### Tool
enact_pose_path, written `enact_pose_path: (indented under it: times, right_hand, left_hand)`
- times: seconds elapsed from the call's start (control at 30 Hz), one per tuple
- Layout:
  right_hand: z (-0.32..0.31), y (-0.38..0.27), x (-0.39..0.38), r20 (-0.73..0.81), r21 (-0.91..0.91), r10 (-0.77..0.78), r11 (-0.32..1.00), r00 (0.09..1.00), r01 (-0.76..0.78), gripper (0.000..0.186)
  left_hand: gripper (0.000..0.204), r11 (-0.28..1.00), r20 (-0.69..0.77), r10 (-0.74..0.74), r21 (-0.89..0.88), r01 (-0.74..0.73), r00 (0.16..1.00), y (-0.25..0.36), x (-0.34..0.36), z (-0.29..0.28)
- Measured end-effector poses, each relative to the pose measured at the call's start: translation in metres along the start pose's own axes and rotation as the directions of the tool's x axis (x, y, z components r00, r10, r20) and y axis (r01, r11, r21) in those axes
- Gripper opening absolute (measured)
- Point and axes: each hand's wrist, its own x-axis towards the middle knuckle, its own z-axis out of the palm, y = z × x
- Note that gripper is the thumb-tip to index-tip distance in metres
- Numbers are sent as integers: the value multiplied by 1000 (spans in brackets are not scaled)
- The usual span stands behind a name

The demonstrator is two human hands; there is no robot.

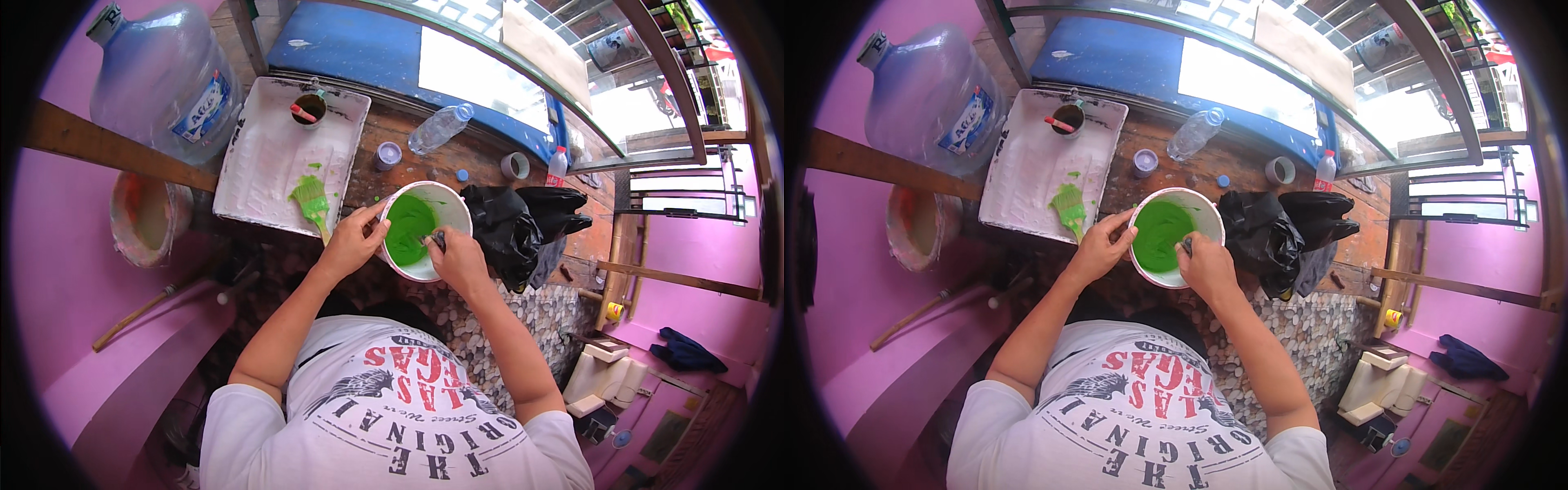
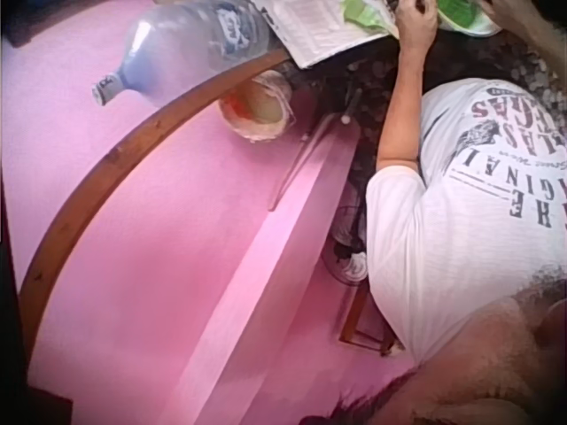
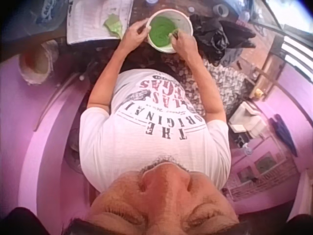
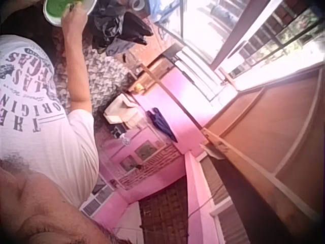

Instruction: The person mixes green liquid paint in a white bucket by stirring it with a brush, adds water from a plastic bottle, and then continues stirring.

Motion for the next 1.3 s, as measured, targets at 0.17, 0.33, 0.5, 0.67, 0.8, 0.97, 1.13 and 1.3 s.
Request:
enact_pose_path:
  times: [0.17, 0.33, 0.5, 0.67, 0.8, 0.97, 1.13, 1.3]
  right_hand:
    - [12, 3, 26, -193, 19, -89, 995, 977, 94, 27]
    - [21, -13, 18, -63, 187, -200, 960, 978, 209, 27]
    - [8, -8, 0, 32, 30, -16, 999, 999, 15, 27]
    - [11, 8, 25, -180, -2, -108, 994, 978, 109, 26]
    - [17, -6, 29, -162, 71, -241, 964, 957, 255, 24]
    - [11, -14, 7, 51, 131, -181, 976, 982, 173, 25]
    - [1, 6, 6, -7, -53, -49, 997, 999, 49, 28]
    - [12, 2, 31, -168, -21, -192, 981, 967, 191, 25]
  left_hand:
    - [45, 1000, 13, -6, -20, 6, 1000, 1, 1, 1]
    - [44, 1000, 27, 20, -8, -19, 999, -5, 2, -1]
    - [43, 999, 28, 39, 23, -40, 999, -10, 1, 0]
    - [44, 998, 48, 20, 56, -22, 999, -4, 2, -1]
    - [43, 999, 46, 25, -22, -24, 999, -9, 3, 0]
    - [44, 1000, 54, 8, 6, -8, 999, -10, 3, -1]
    - [44, 1000, 25, 12, -12, -12, 1000, -11, 2, 1]
    - [44, 1000, 54, 8, 17, -9, 999, -9, 3, 0]
